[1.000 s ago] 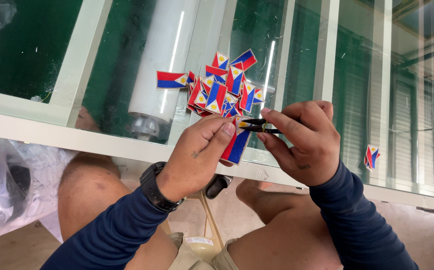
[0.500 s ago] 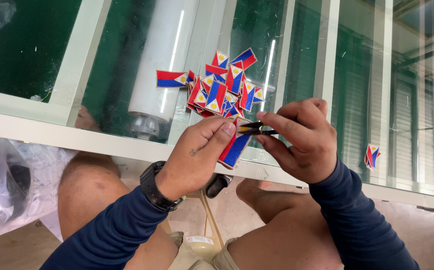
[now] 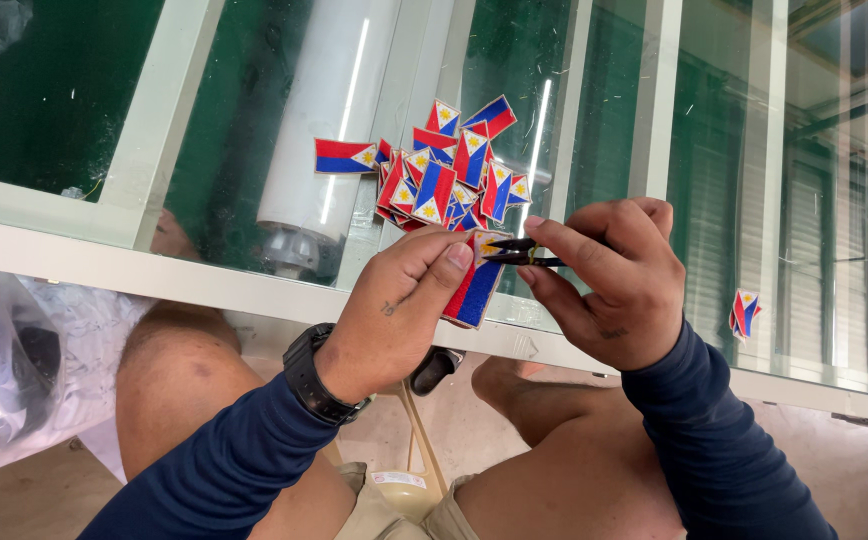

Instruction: The person trims the edges of small Philippine flag patches using scissors. They pick up each patch from a pile on a glass table, cut along the edges, and place the trimmed patch back on the table. The person also briefly handles a roll of tape.

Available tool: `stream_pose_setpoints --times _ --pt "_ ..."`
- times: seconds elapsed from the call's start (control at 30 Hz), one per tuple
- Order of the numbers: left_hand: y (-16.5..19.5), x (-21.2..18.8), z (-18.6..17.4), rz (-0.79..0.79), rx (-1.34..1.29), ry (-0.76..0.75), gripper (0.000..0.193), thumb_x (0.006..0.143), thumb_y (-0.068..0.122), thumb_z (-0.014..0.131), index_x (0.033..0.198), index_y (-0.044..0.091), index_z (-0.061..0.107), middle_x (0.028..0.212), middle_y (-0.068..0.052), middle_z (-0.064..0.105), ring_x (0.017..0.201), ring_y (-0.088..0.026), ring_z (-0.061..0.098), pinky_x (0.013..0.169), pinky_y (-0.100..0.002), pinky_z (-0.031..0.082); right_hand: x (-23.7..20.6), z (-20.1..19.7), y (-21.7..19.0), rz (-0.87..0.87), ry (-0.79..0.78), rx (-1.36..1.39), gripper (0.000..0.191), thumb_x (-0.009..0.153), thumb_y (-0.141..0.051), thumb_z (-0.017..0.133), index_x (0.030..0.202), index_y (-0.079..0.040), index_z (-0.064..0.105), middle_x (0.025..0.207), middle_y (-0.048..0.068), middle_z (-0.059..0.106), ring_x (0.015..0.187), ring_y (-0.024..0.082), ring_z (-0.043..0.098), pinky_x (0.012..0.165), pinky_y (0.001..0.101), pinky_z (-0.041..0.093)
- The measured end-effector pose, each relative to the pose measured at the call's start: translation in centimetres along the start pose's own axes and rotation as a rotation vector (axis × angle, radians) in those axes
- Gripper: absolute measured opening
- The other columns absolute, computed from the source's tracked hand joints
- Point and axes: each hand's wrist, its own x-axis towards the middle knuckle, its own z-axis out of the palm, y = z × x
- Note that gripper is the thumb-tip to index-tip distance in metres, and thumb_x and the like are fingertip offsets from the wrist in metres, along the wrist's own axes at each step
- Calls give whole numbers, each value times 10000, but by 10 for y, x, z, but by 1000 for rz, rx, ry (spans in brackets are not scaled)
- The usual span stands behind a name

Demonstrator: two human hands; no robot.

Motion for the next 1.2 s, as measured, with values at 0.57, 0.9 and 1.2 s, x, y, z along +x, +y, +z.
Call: stream_pose_setpoints --times 0.57,0.9,1.2 --pt "-6 3 3 -274 -426 -63 396 1074 311 494 1190 -28 662 992 -49 715 874 -90 664 798 -257 577 1 4 9 9 18 97 410 791 -109 912 1160 -102 735 966 31 629 847 169 566 857 349 375" --pt "-5 1 4 -45 -44 11 405 1094 293 502 1230 -55 657 1093 -109 701 1005 -139 662 916 -269 530 0 1 2 26 16 -10 408 797 -109 919 1167 -97 746 951 24 622 856 192 532 861 355 377" --pt "-6 2 5 -110 -118 14 410 1083 309 505 1228 -43 656 1056 -92 710 968 -114 633 887 -266 537 1 1 2 3 10 -13 409 802 -108 914 1172 -90 742 941 22 625 843 181 548 868 364 371"
